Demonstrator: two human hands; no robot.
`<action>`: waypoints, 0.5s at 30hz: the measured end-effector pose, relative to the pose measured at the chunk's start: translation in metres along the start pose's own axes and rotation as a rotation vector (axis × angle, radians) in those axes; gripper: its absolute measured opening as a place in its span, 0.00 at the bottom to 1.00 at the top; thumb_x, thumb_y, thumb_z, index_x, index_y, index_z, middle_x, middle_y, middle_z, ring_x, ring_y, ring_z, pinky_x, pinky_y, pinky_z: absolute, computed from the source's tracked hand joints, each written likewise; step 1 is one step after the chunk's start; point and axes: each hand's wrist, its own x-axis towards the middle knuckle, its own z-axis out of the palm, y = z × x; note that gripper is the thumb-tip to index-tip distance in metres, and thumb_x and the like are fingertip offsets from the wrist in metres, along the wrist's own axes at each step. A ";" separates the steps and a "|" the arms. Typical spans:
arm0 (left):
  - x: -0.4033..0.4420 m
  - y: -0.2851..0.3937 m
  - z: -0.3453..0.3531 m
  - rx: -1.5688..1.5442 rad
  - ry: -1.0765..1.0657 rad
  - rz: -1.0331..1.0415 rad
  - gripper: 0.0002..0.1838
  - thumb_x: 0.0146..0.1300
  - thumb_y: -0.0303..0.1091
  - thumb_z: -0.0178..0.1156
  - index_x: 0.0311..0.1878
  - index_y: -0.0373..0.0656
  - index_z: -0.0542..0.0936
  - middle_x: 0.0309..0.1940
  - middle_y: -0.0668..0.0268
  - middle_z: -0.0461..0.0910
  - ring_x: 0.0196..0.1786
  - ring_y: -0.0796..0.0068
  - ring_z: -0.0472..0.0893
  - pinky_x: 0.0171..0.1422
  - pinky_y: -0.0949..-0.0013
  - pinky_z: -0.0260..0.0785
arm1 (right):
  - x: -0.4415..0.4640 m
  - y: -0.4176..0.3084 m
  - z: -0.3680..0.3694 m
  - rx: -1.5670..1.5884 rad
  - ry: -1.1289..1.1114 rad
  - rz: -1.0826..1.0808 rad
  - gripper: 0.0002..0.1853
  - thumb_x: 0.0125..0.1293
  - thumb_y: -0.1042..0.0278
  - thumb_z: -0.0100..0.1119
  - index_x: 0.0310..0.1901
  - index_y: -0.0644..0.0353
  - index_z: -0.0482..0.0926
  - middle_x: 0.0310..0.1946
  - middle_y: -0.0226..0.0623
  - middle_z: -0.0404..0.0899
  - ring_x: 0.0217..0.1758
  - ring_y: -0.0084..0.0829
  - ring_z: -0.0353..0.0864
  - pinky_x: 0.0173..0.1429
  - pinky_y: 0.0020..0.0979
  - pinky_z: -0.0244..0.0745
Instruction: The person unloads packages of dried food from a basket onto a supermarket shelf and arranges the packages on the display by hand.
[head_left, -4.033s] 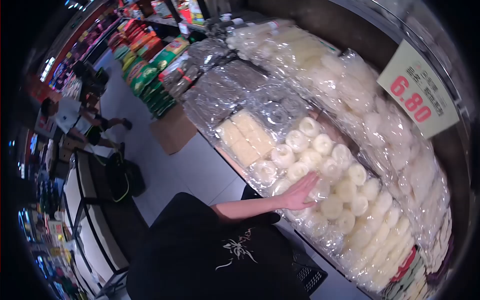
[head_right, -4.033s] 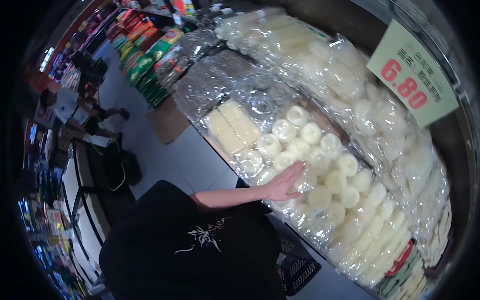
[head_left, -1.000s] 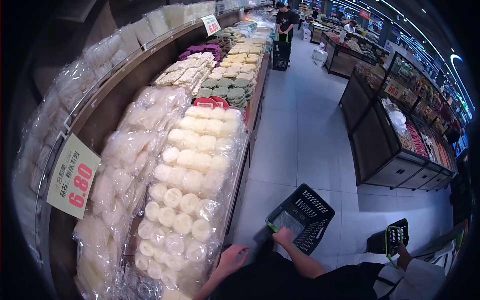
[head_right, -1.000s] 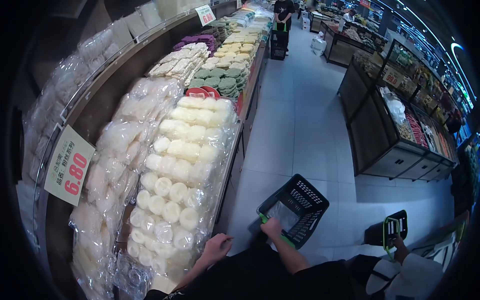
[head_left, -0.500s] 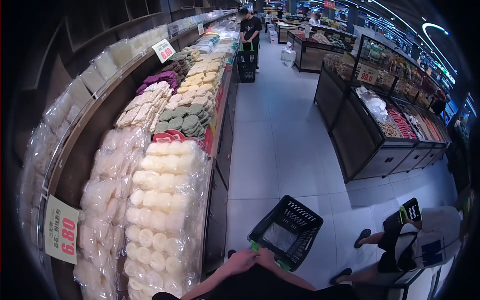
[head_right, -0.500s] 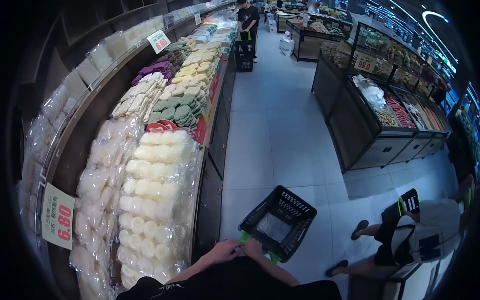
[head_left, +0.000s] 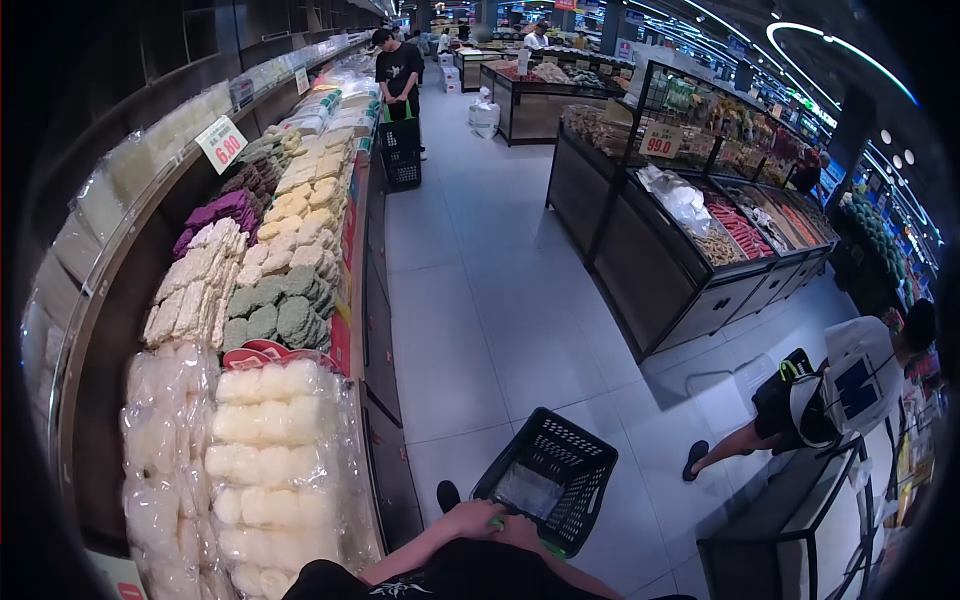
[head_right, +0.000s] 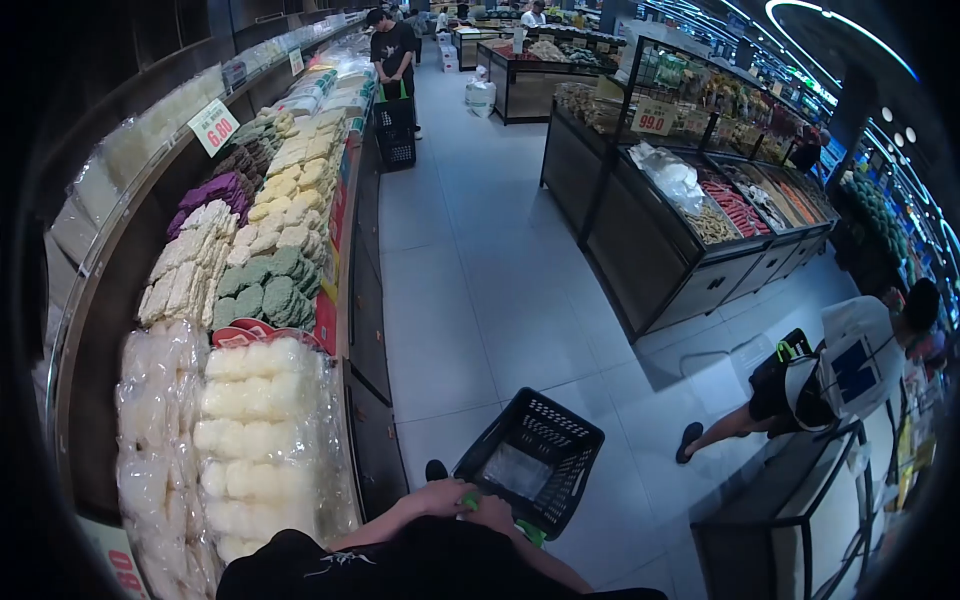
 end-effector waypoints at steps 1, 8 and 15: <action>0.004 -0.007 -0.016 0.010 0.018 -0.058 0.25 0.62 0.45 0.56 0.61 0.46 0.72 0.51 0.53 0.78 0.55 0.50 0.77 0.57 0.53 0.71 | 0.004 -0.007 -0.003 0.018 0.037 0.058 0.24 0.56 0.40 0.59 0.41 0.52 0.84 0.34 0.50 0.83 0.41 0.52 0.84 0.49 0.49 0.78; 0.029 -0.078 -0.071 -0.033 0.021 -0.092 0.27 0.60 0.45 0.58 0.61 0.46 0.72 0.52 0.52 0.77 0.57 0.50 0.75 0.60 0.52 0.69 | 0.038 -0.018 -0.011 0.060 0.278 0.113 0.22 0.58 0.40 0.58 0.34 0.52 0.84 0.25 0.46 0.82 0.31 0.49 0.83 0.35 0.48 0.78; 0.052 -0.109 -0.106 -0.004 -0.147 -0.085 0.29 0.61 0.48 0.58 0.64 0.47 0.71 0.60 0.51 0.73 0.64 0.54 0.72 0.69 0.55 0.63 | 0.058 0.001 -0.014 -0.013 0.141 0.272 0.21 0.59 0.41 0.59 0.36 0.53 0.84 0.28 0.49 0.83 0.36 0.49 0.85 0.45 0.49 0.79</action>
